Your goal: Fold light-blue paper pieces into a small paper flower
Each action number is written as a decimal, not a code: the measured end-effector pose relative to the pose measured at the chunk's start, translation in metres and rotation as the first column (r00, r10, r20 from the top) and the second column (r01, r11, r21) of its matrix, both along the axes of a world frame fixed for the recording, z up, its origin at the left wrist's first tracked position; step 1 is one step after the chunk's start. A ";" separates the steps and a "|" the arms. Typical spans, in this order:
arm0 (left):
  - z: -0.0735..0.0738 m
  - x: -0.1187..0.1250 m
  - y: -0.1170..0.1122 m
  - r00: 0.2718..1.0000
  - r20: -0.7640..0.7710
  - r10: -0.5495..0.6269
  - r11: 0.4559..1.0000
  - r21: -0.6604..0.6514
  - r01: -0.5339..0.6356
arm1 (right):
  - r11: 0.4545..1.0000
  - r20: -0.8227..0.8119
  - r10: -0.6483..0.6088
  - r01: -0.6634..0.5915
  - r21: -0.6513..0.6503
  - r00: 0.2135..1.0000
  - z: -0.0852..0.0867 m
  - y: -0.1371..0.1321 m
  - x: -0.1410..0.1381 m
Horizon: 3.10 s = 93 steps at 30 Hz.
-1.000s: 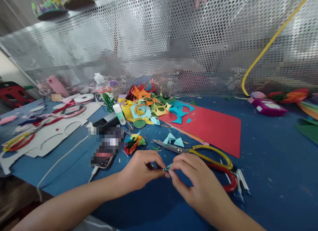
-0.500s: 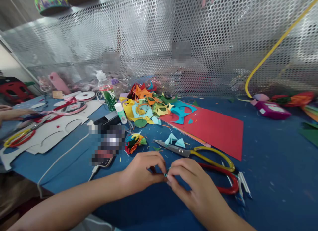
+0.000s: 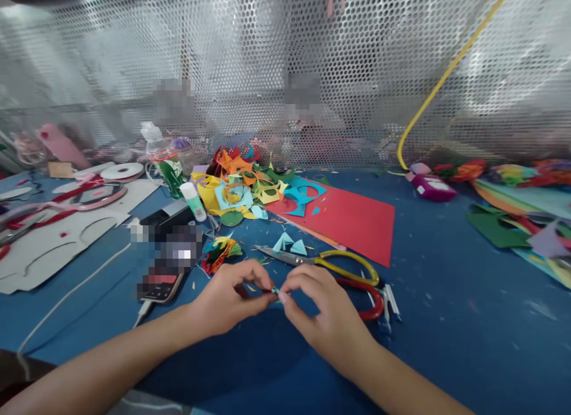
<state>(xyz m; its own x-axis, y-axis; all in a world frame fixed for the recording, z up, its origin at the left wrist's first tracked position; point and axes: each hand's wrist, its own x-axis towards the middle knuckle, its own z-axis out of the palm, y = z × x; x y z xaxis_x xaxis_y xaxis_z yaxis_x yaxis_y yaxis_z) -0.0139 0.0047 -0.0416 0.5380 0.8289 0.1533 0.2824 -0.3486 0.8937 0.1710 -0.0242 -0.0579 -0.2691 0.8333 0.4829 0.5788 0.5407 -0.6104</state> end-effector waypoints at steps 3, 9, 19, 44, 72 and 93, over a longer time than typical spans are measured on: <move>-0.002 0.000 0.001 0.999 0.018 0.035 0.998 -0.049 -0.035 | 1.000 0.013 -0.013 0.013 -0.014 1.000 0.003 0.000 0.000; 0.001 0.001 0.002 1.000 -0.013 0.009 0.997 -0.080 -0.010 | 0.999 0.029 0.040 -0.039 -0.016 0.999 0.005 -0.001 -0.003; -0.002 0.001 0.003 0.998 -0.056 -0.018 0.996 -0.085 0.013 | 0.992 0.007 0.109 -0.108 -0.066 0.994 0.004 -0.002 -0.005; 0.006 -0.004 0.005 0.987 0.149 -0.062 0.996 0.076 0.051 | 0.990 -0.210 0.119 -0.101 0.096 0.970 0.009 0.002 0.002; 0.006 -0.001 -0.004 0.981 0.181 -0.070 0.981 0.192 0.034 | 0.975 -0.285 0.195 -0.155 0.158 0.938 0.006 0.000 0.001; 0.006 0.000 -0.007 0.976 0.201 -0.079 0.978 0.206 0.037 | 0.988 -0.299 0.090 -0.047 0.147 0.950 0.012 -0.004 0.000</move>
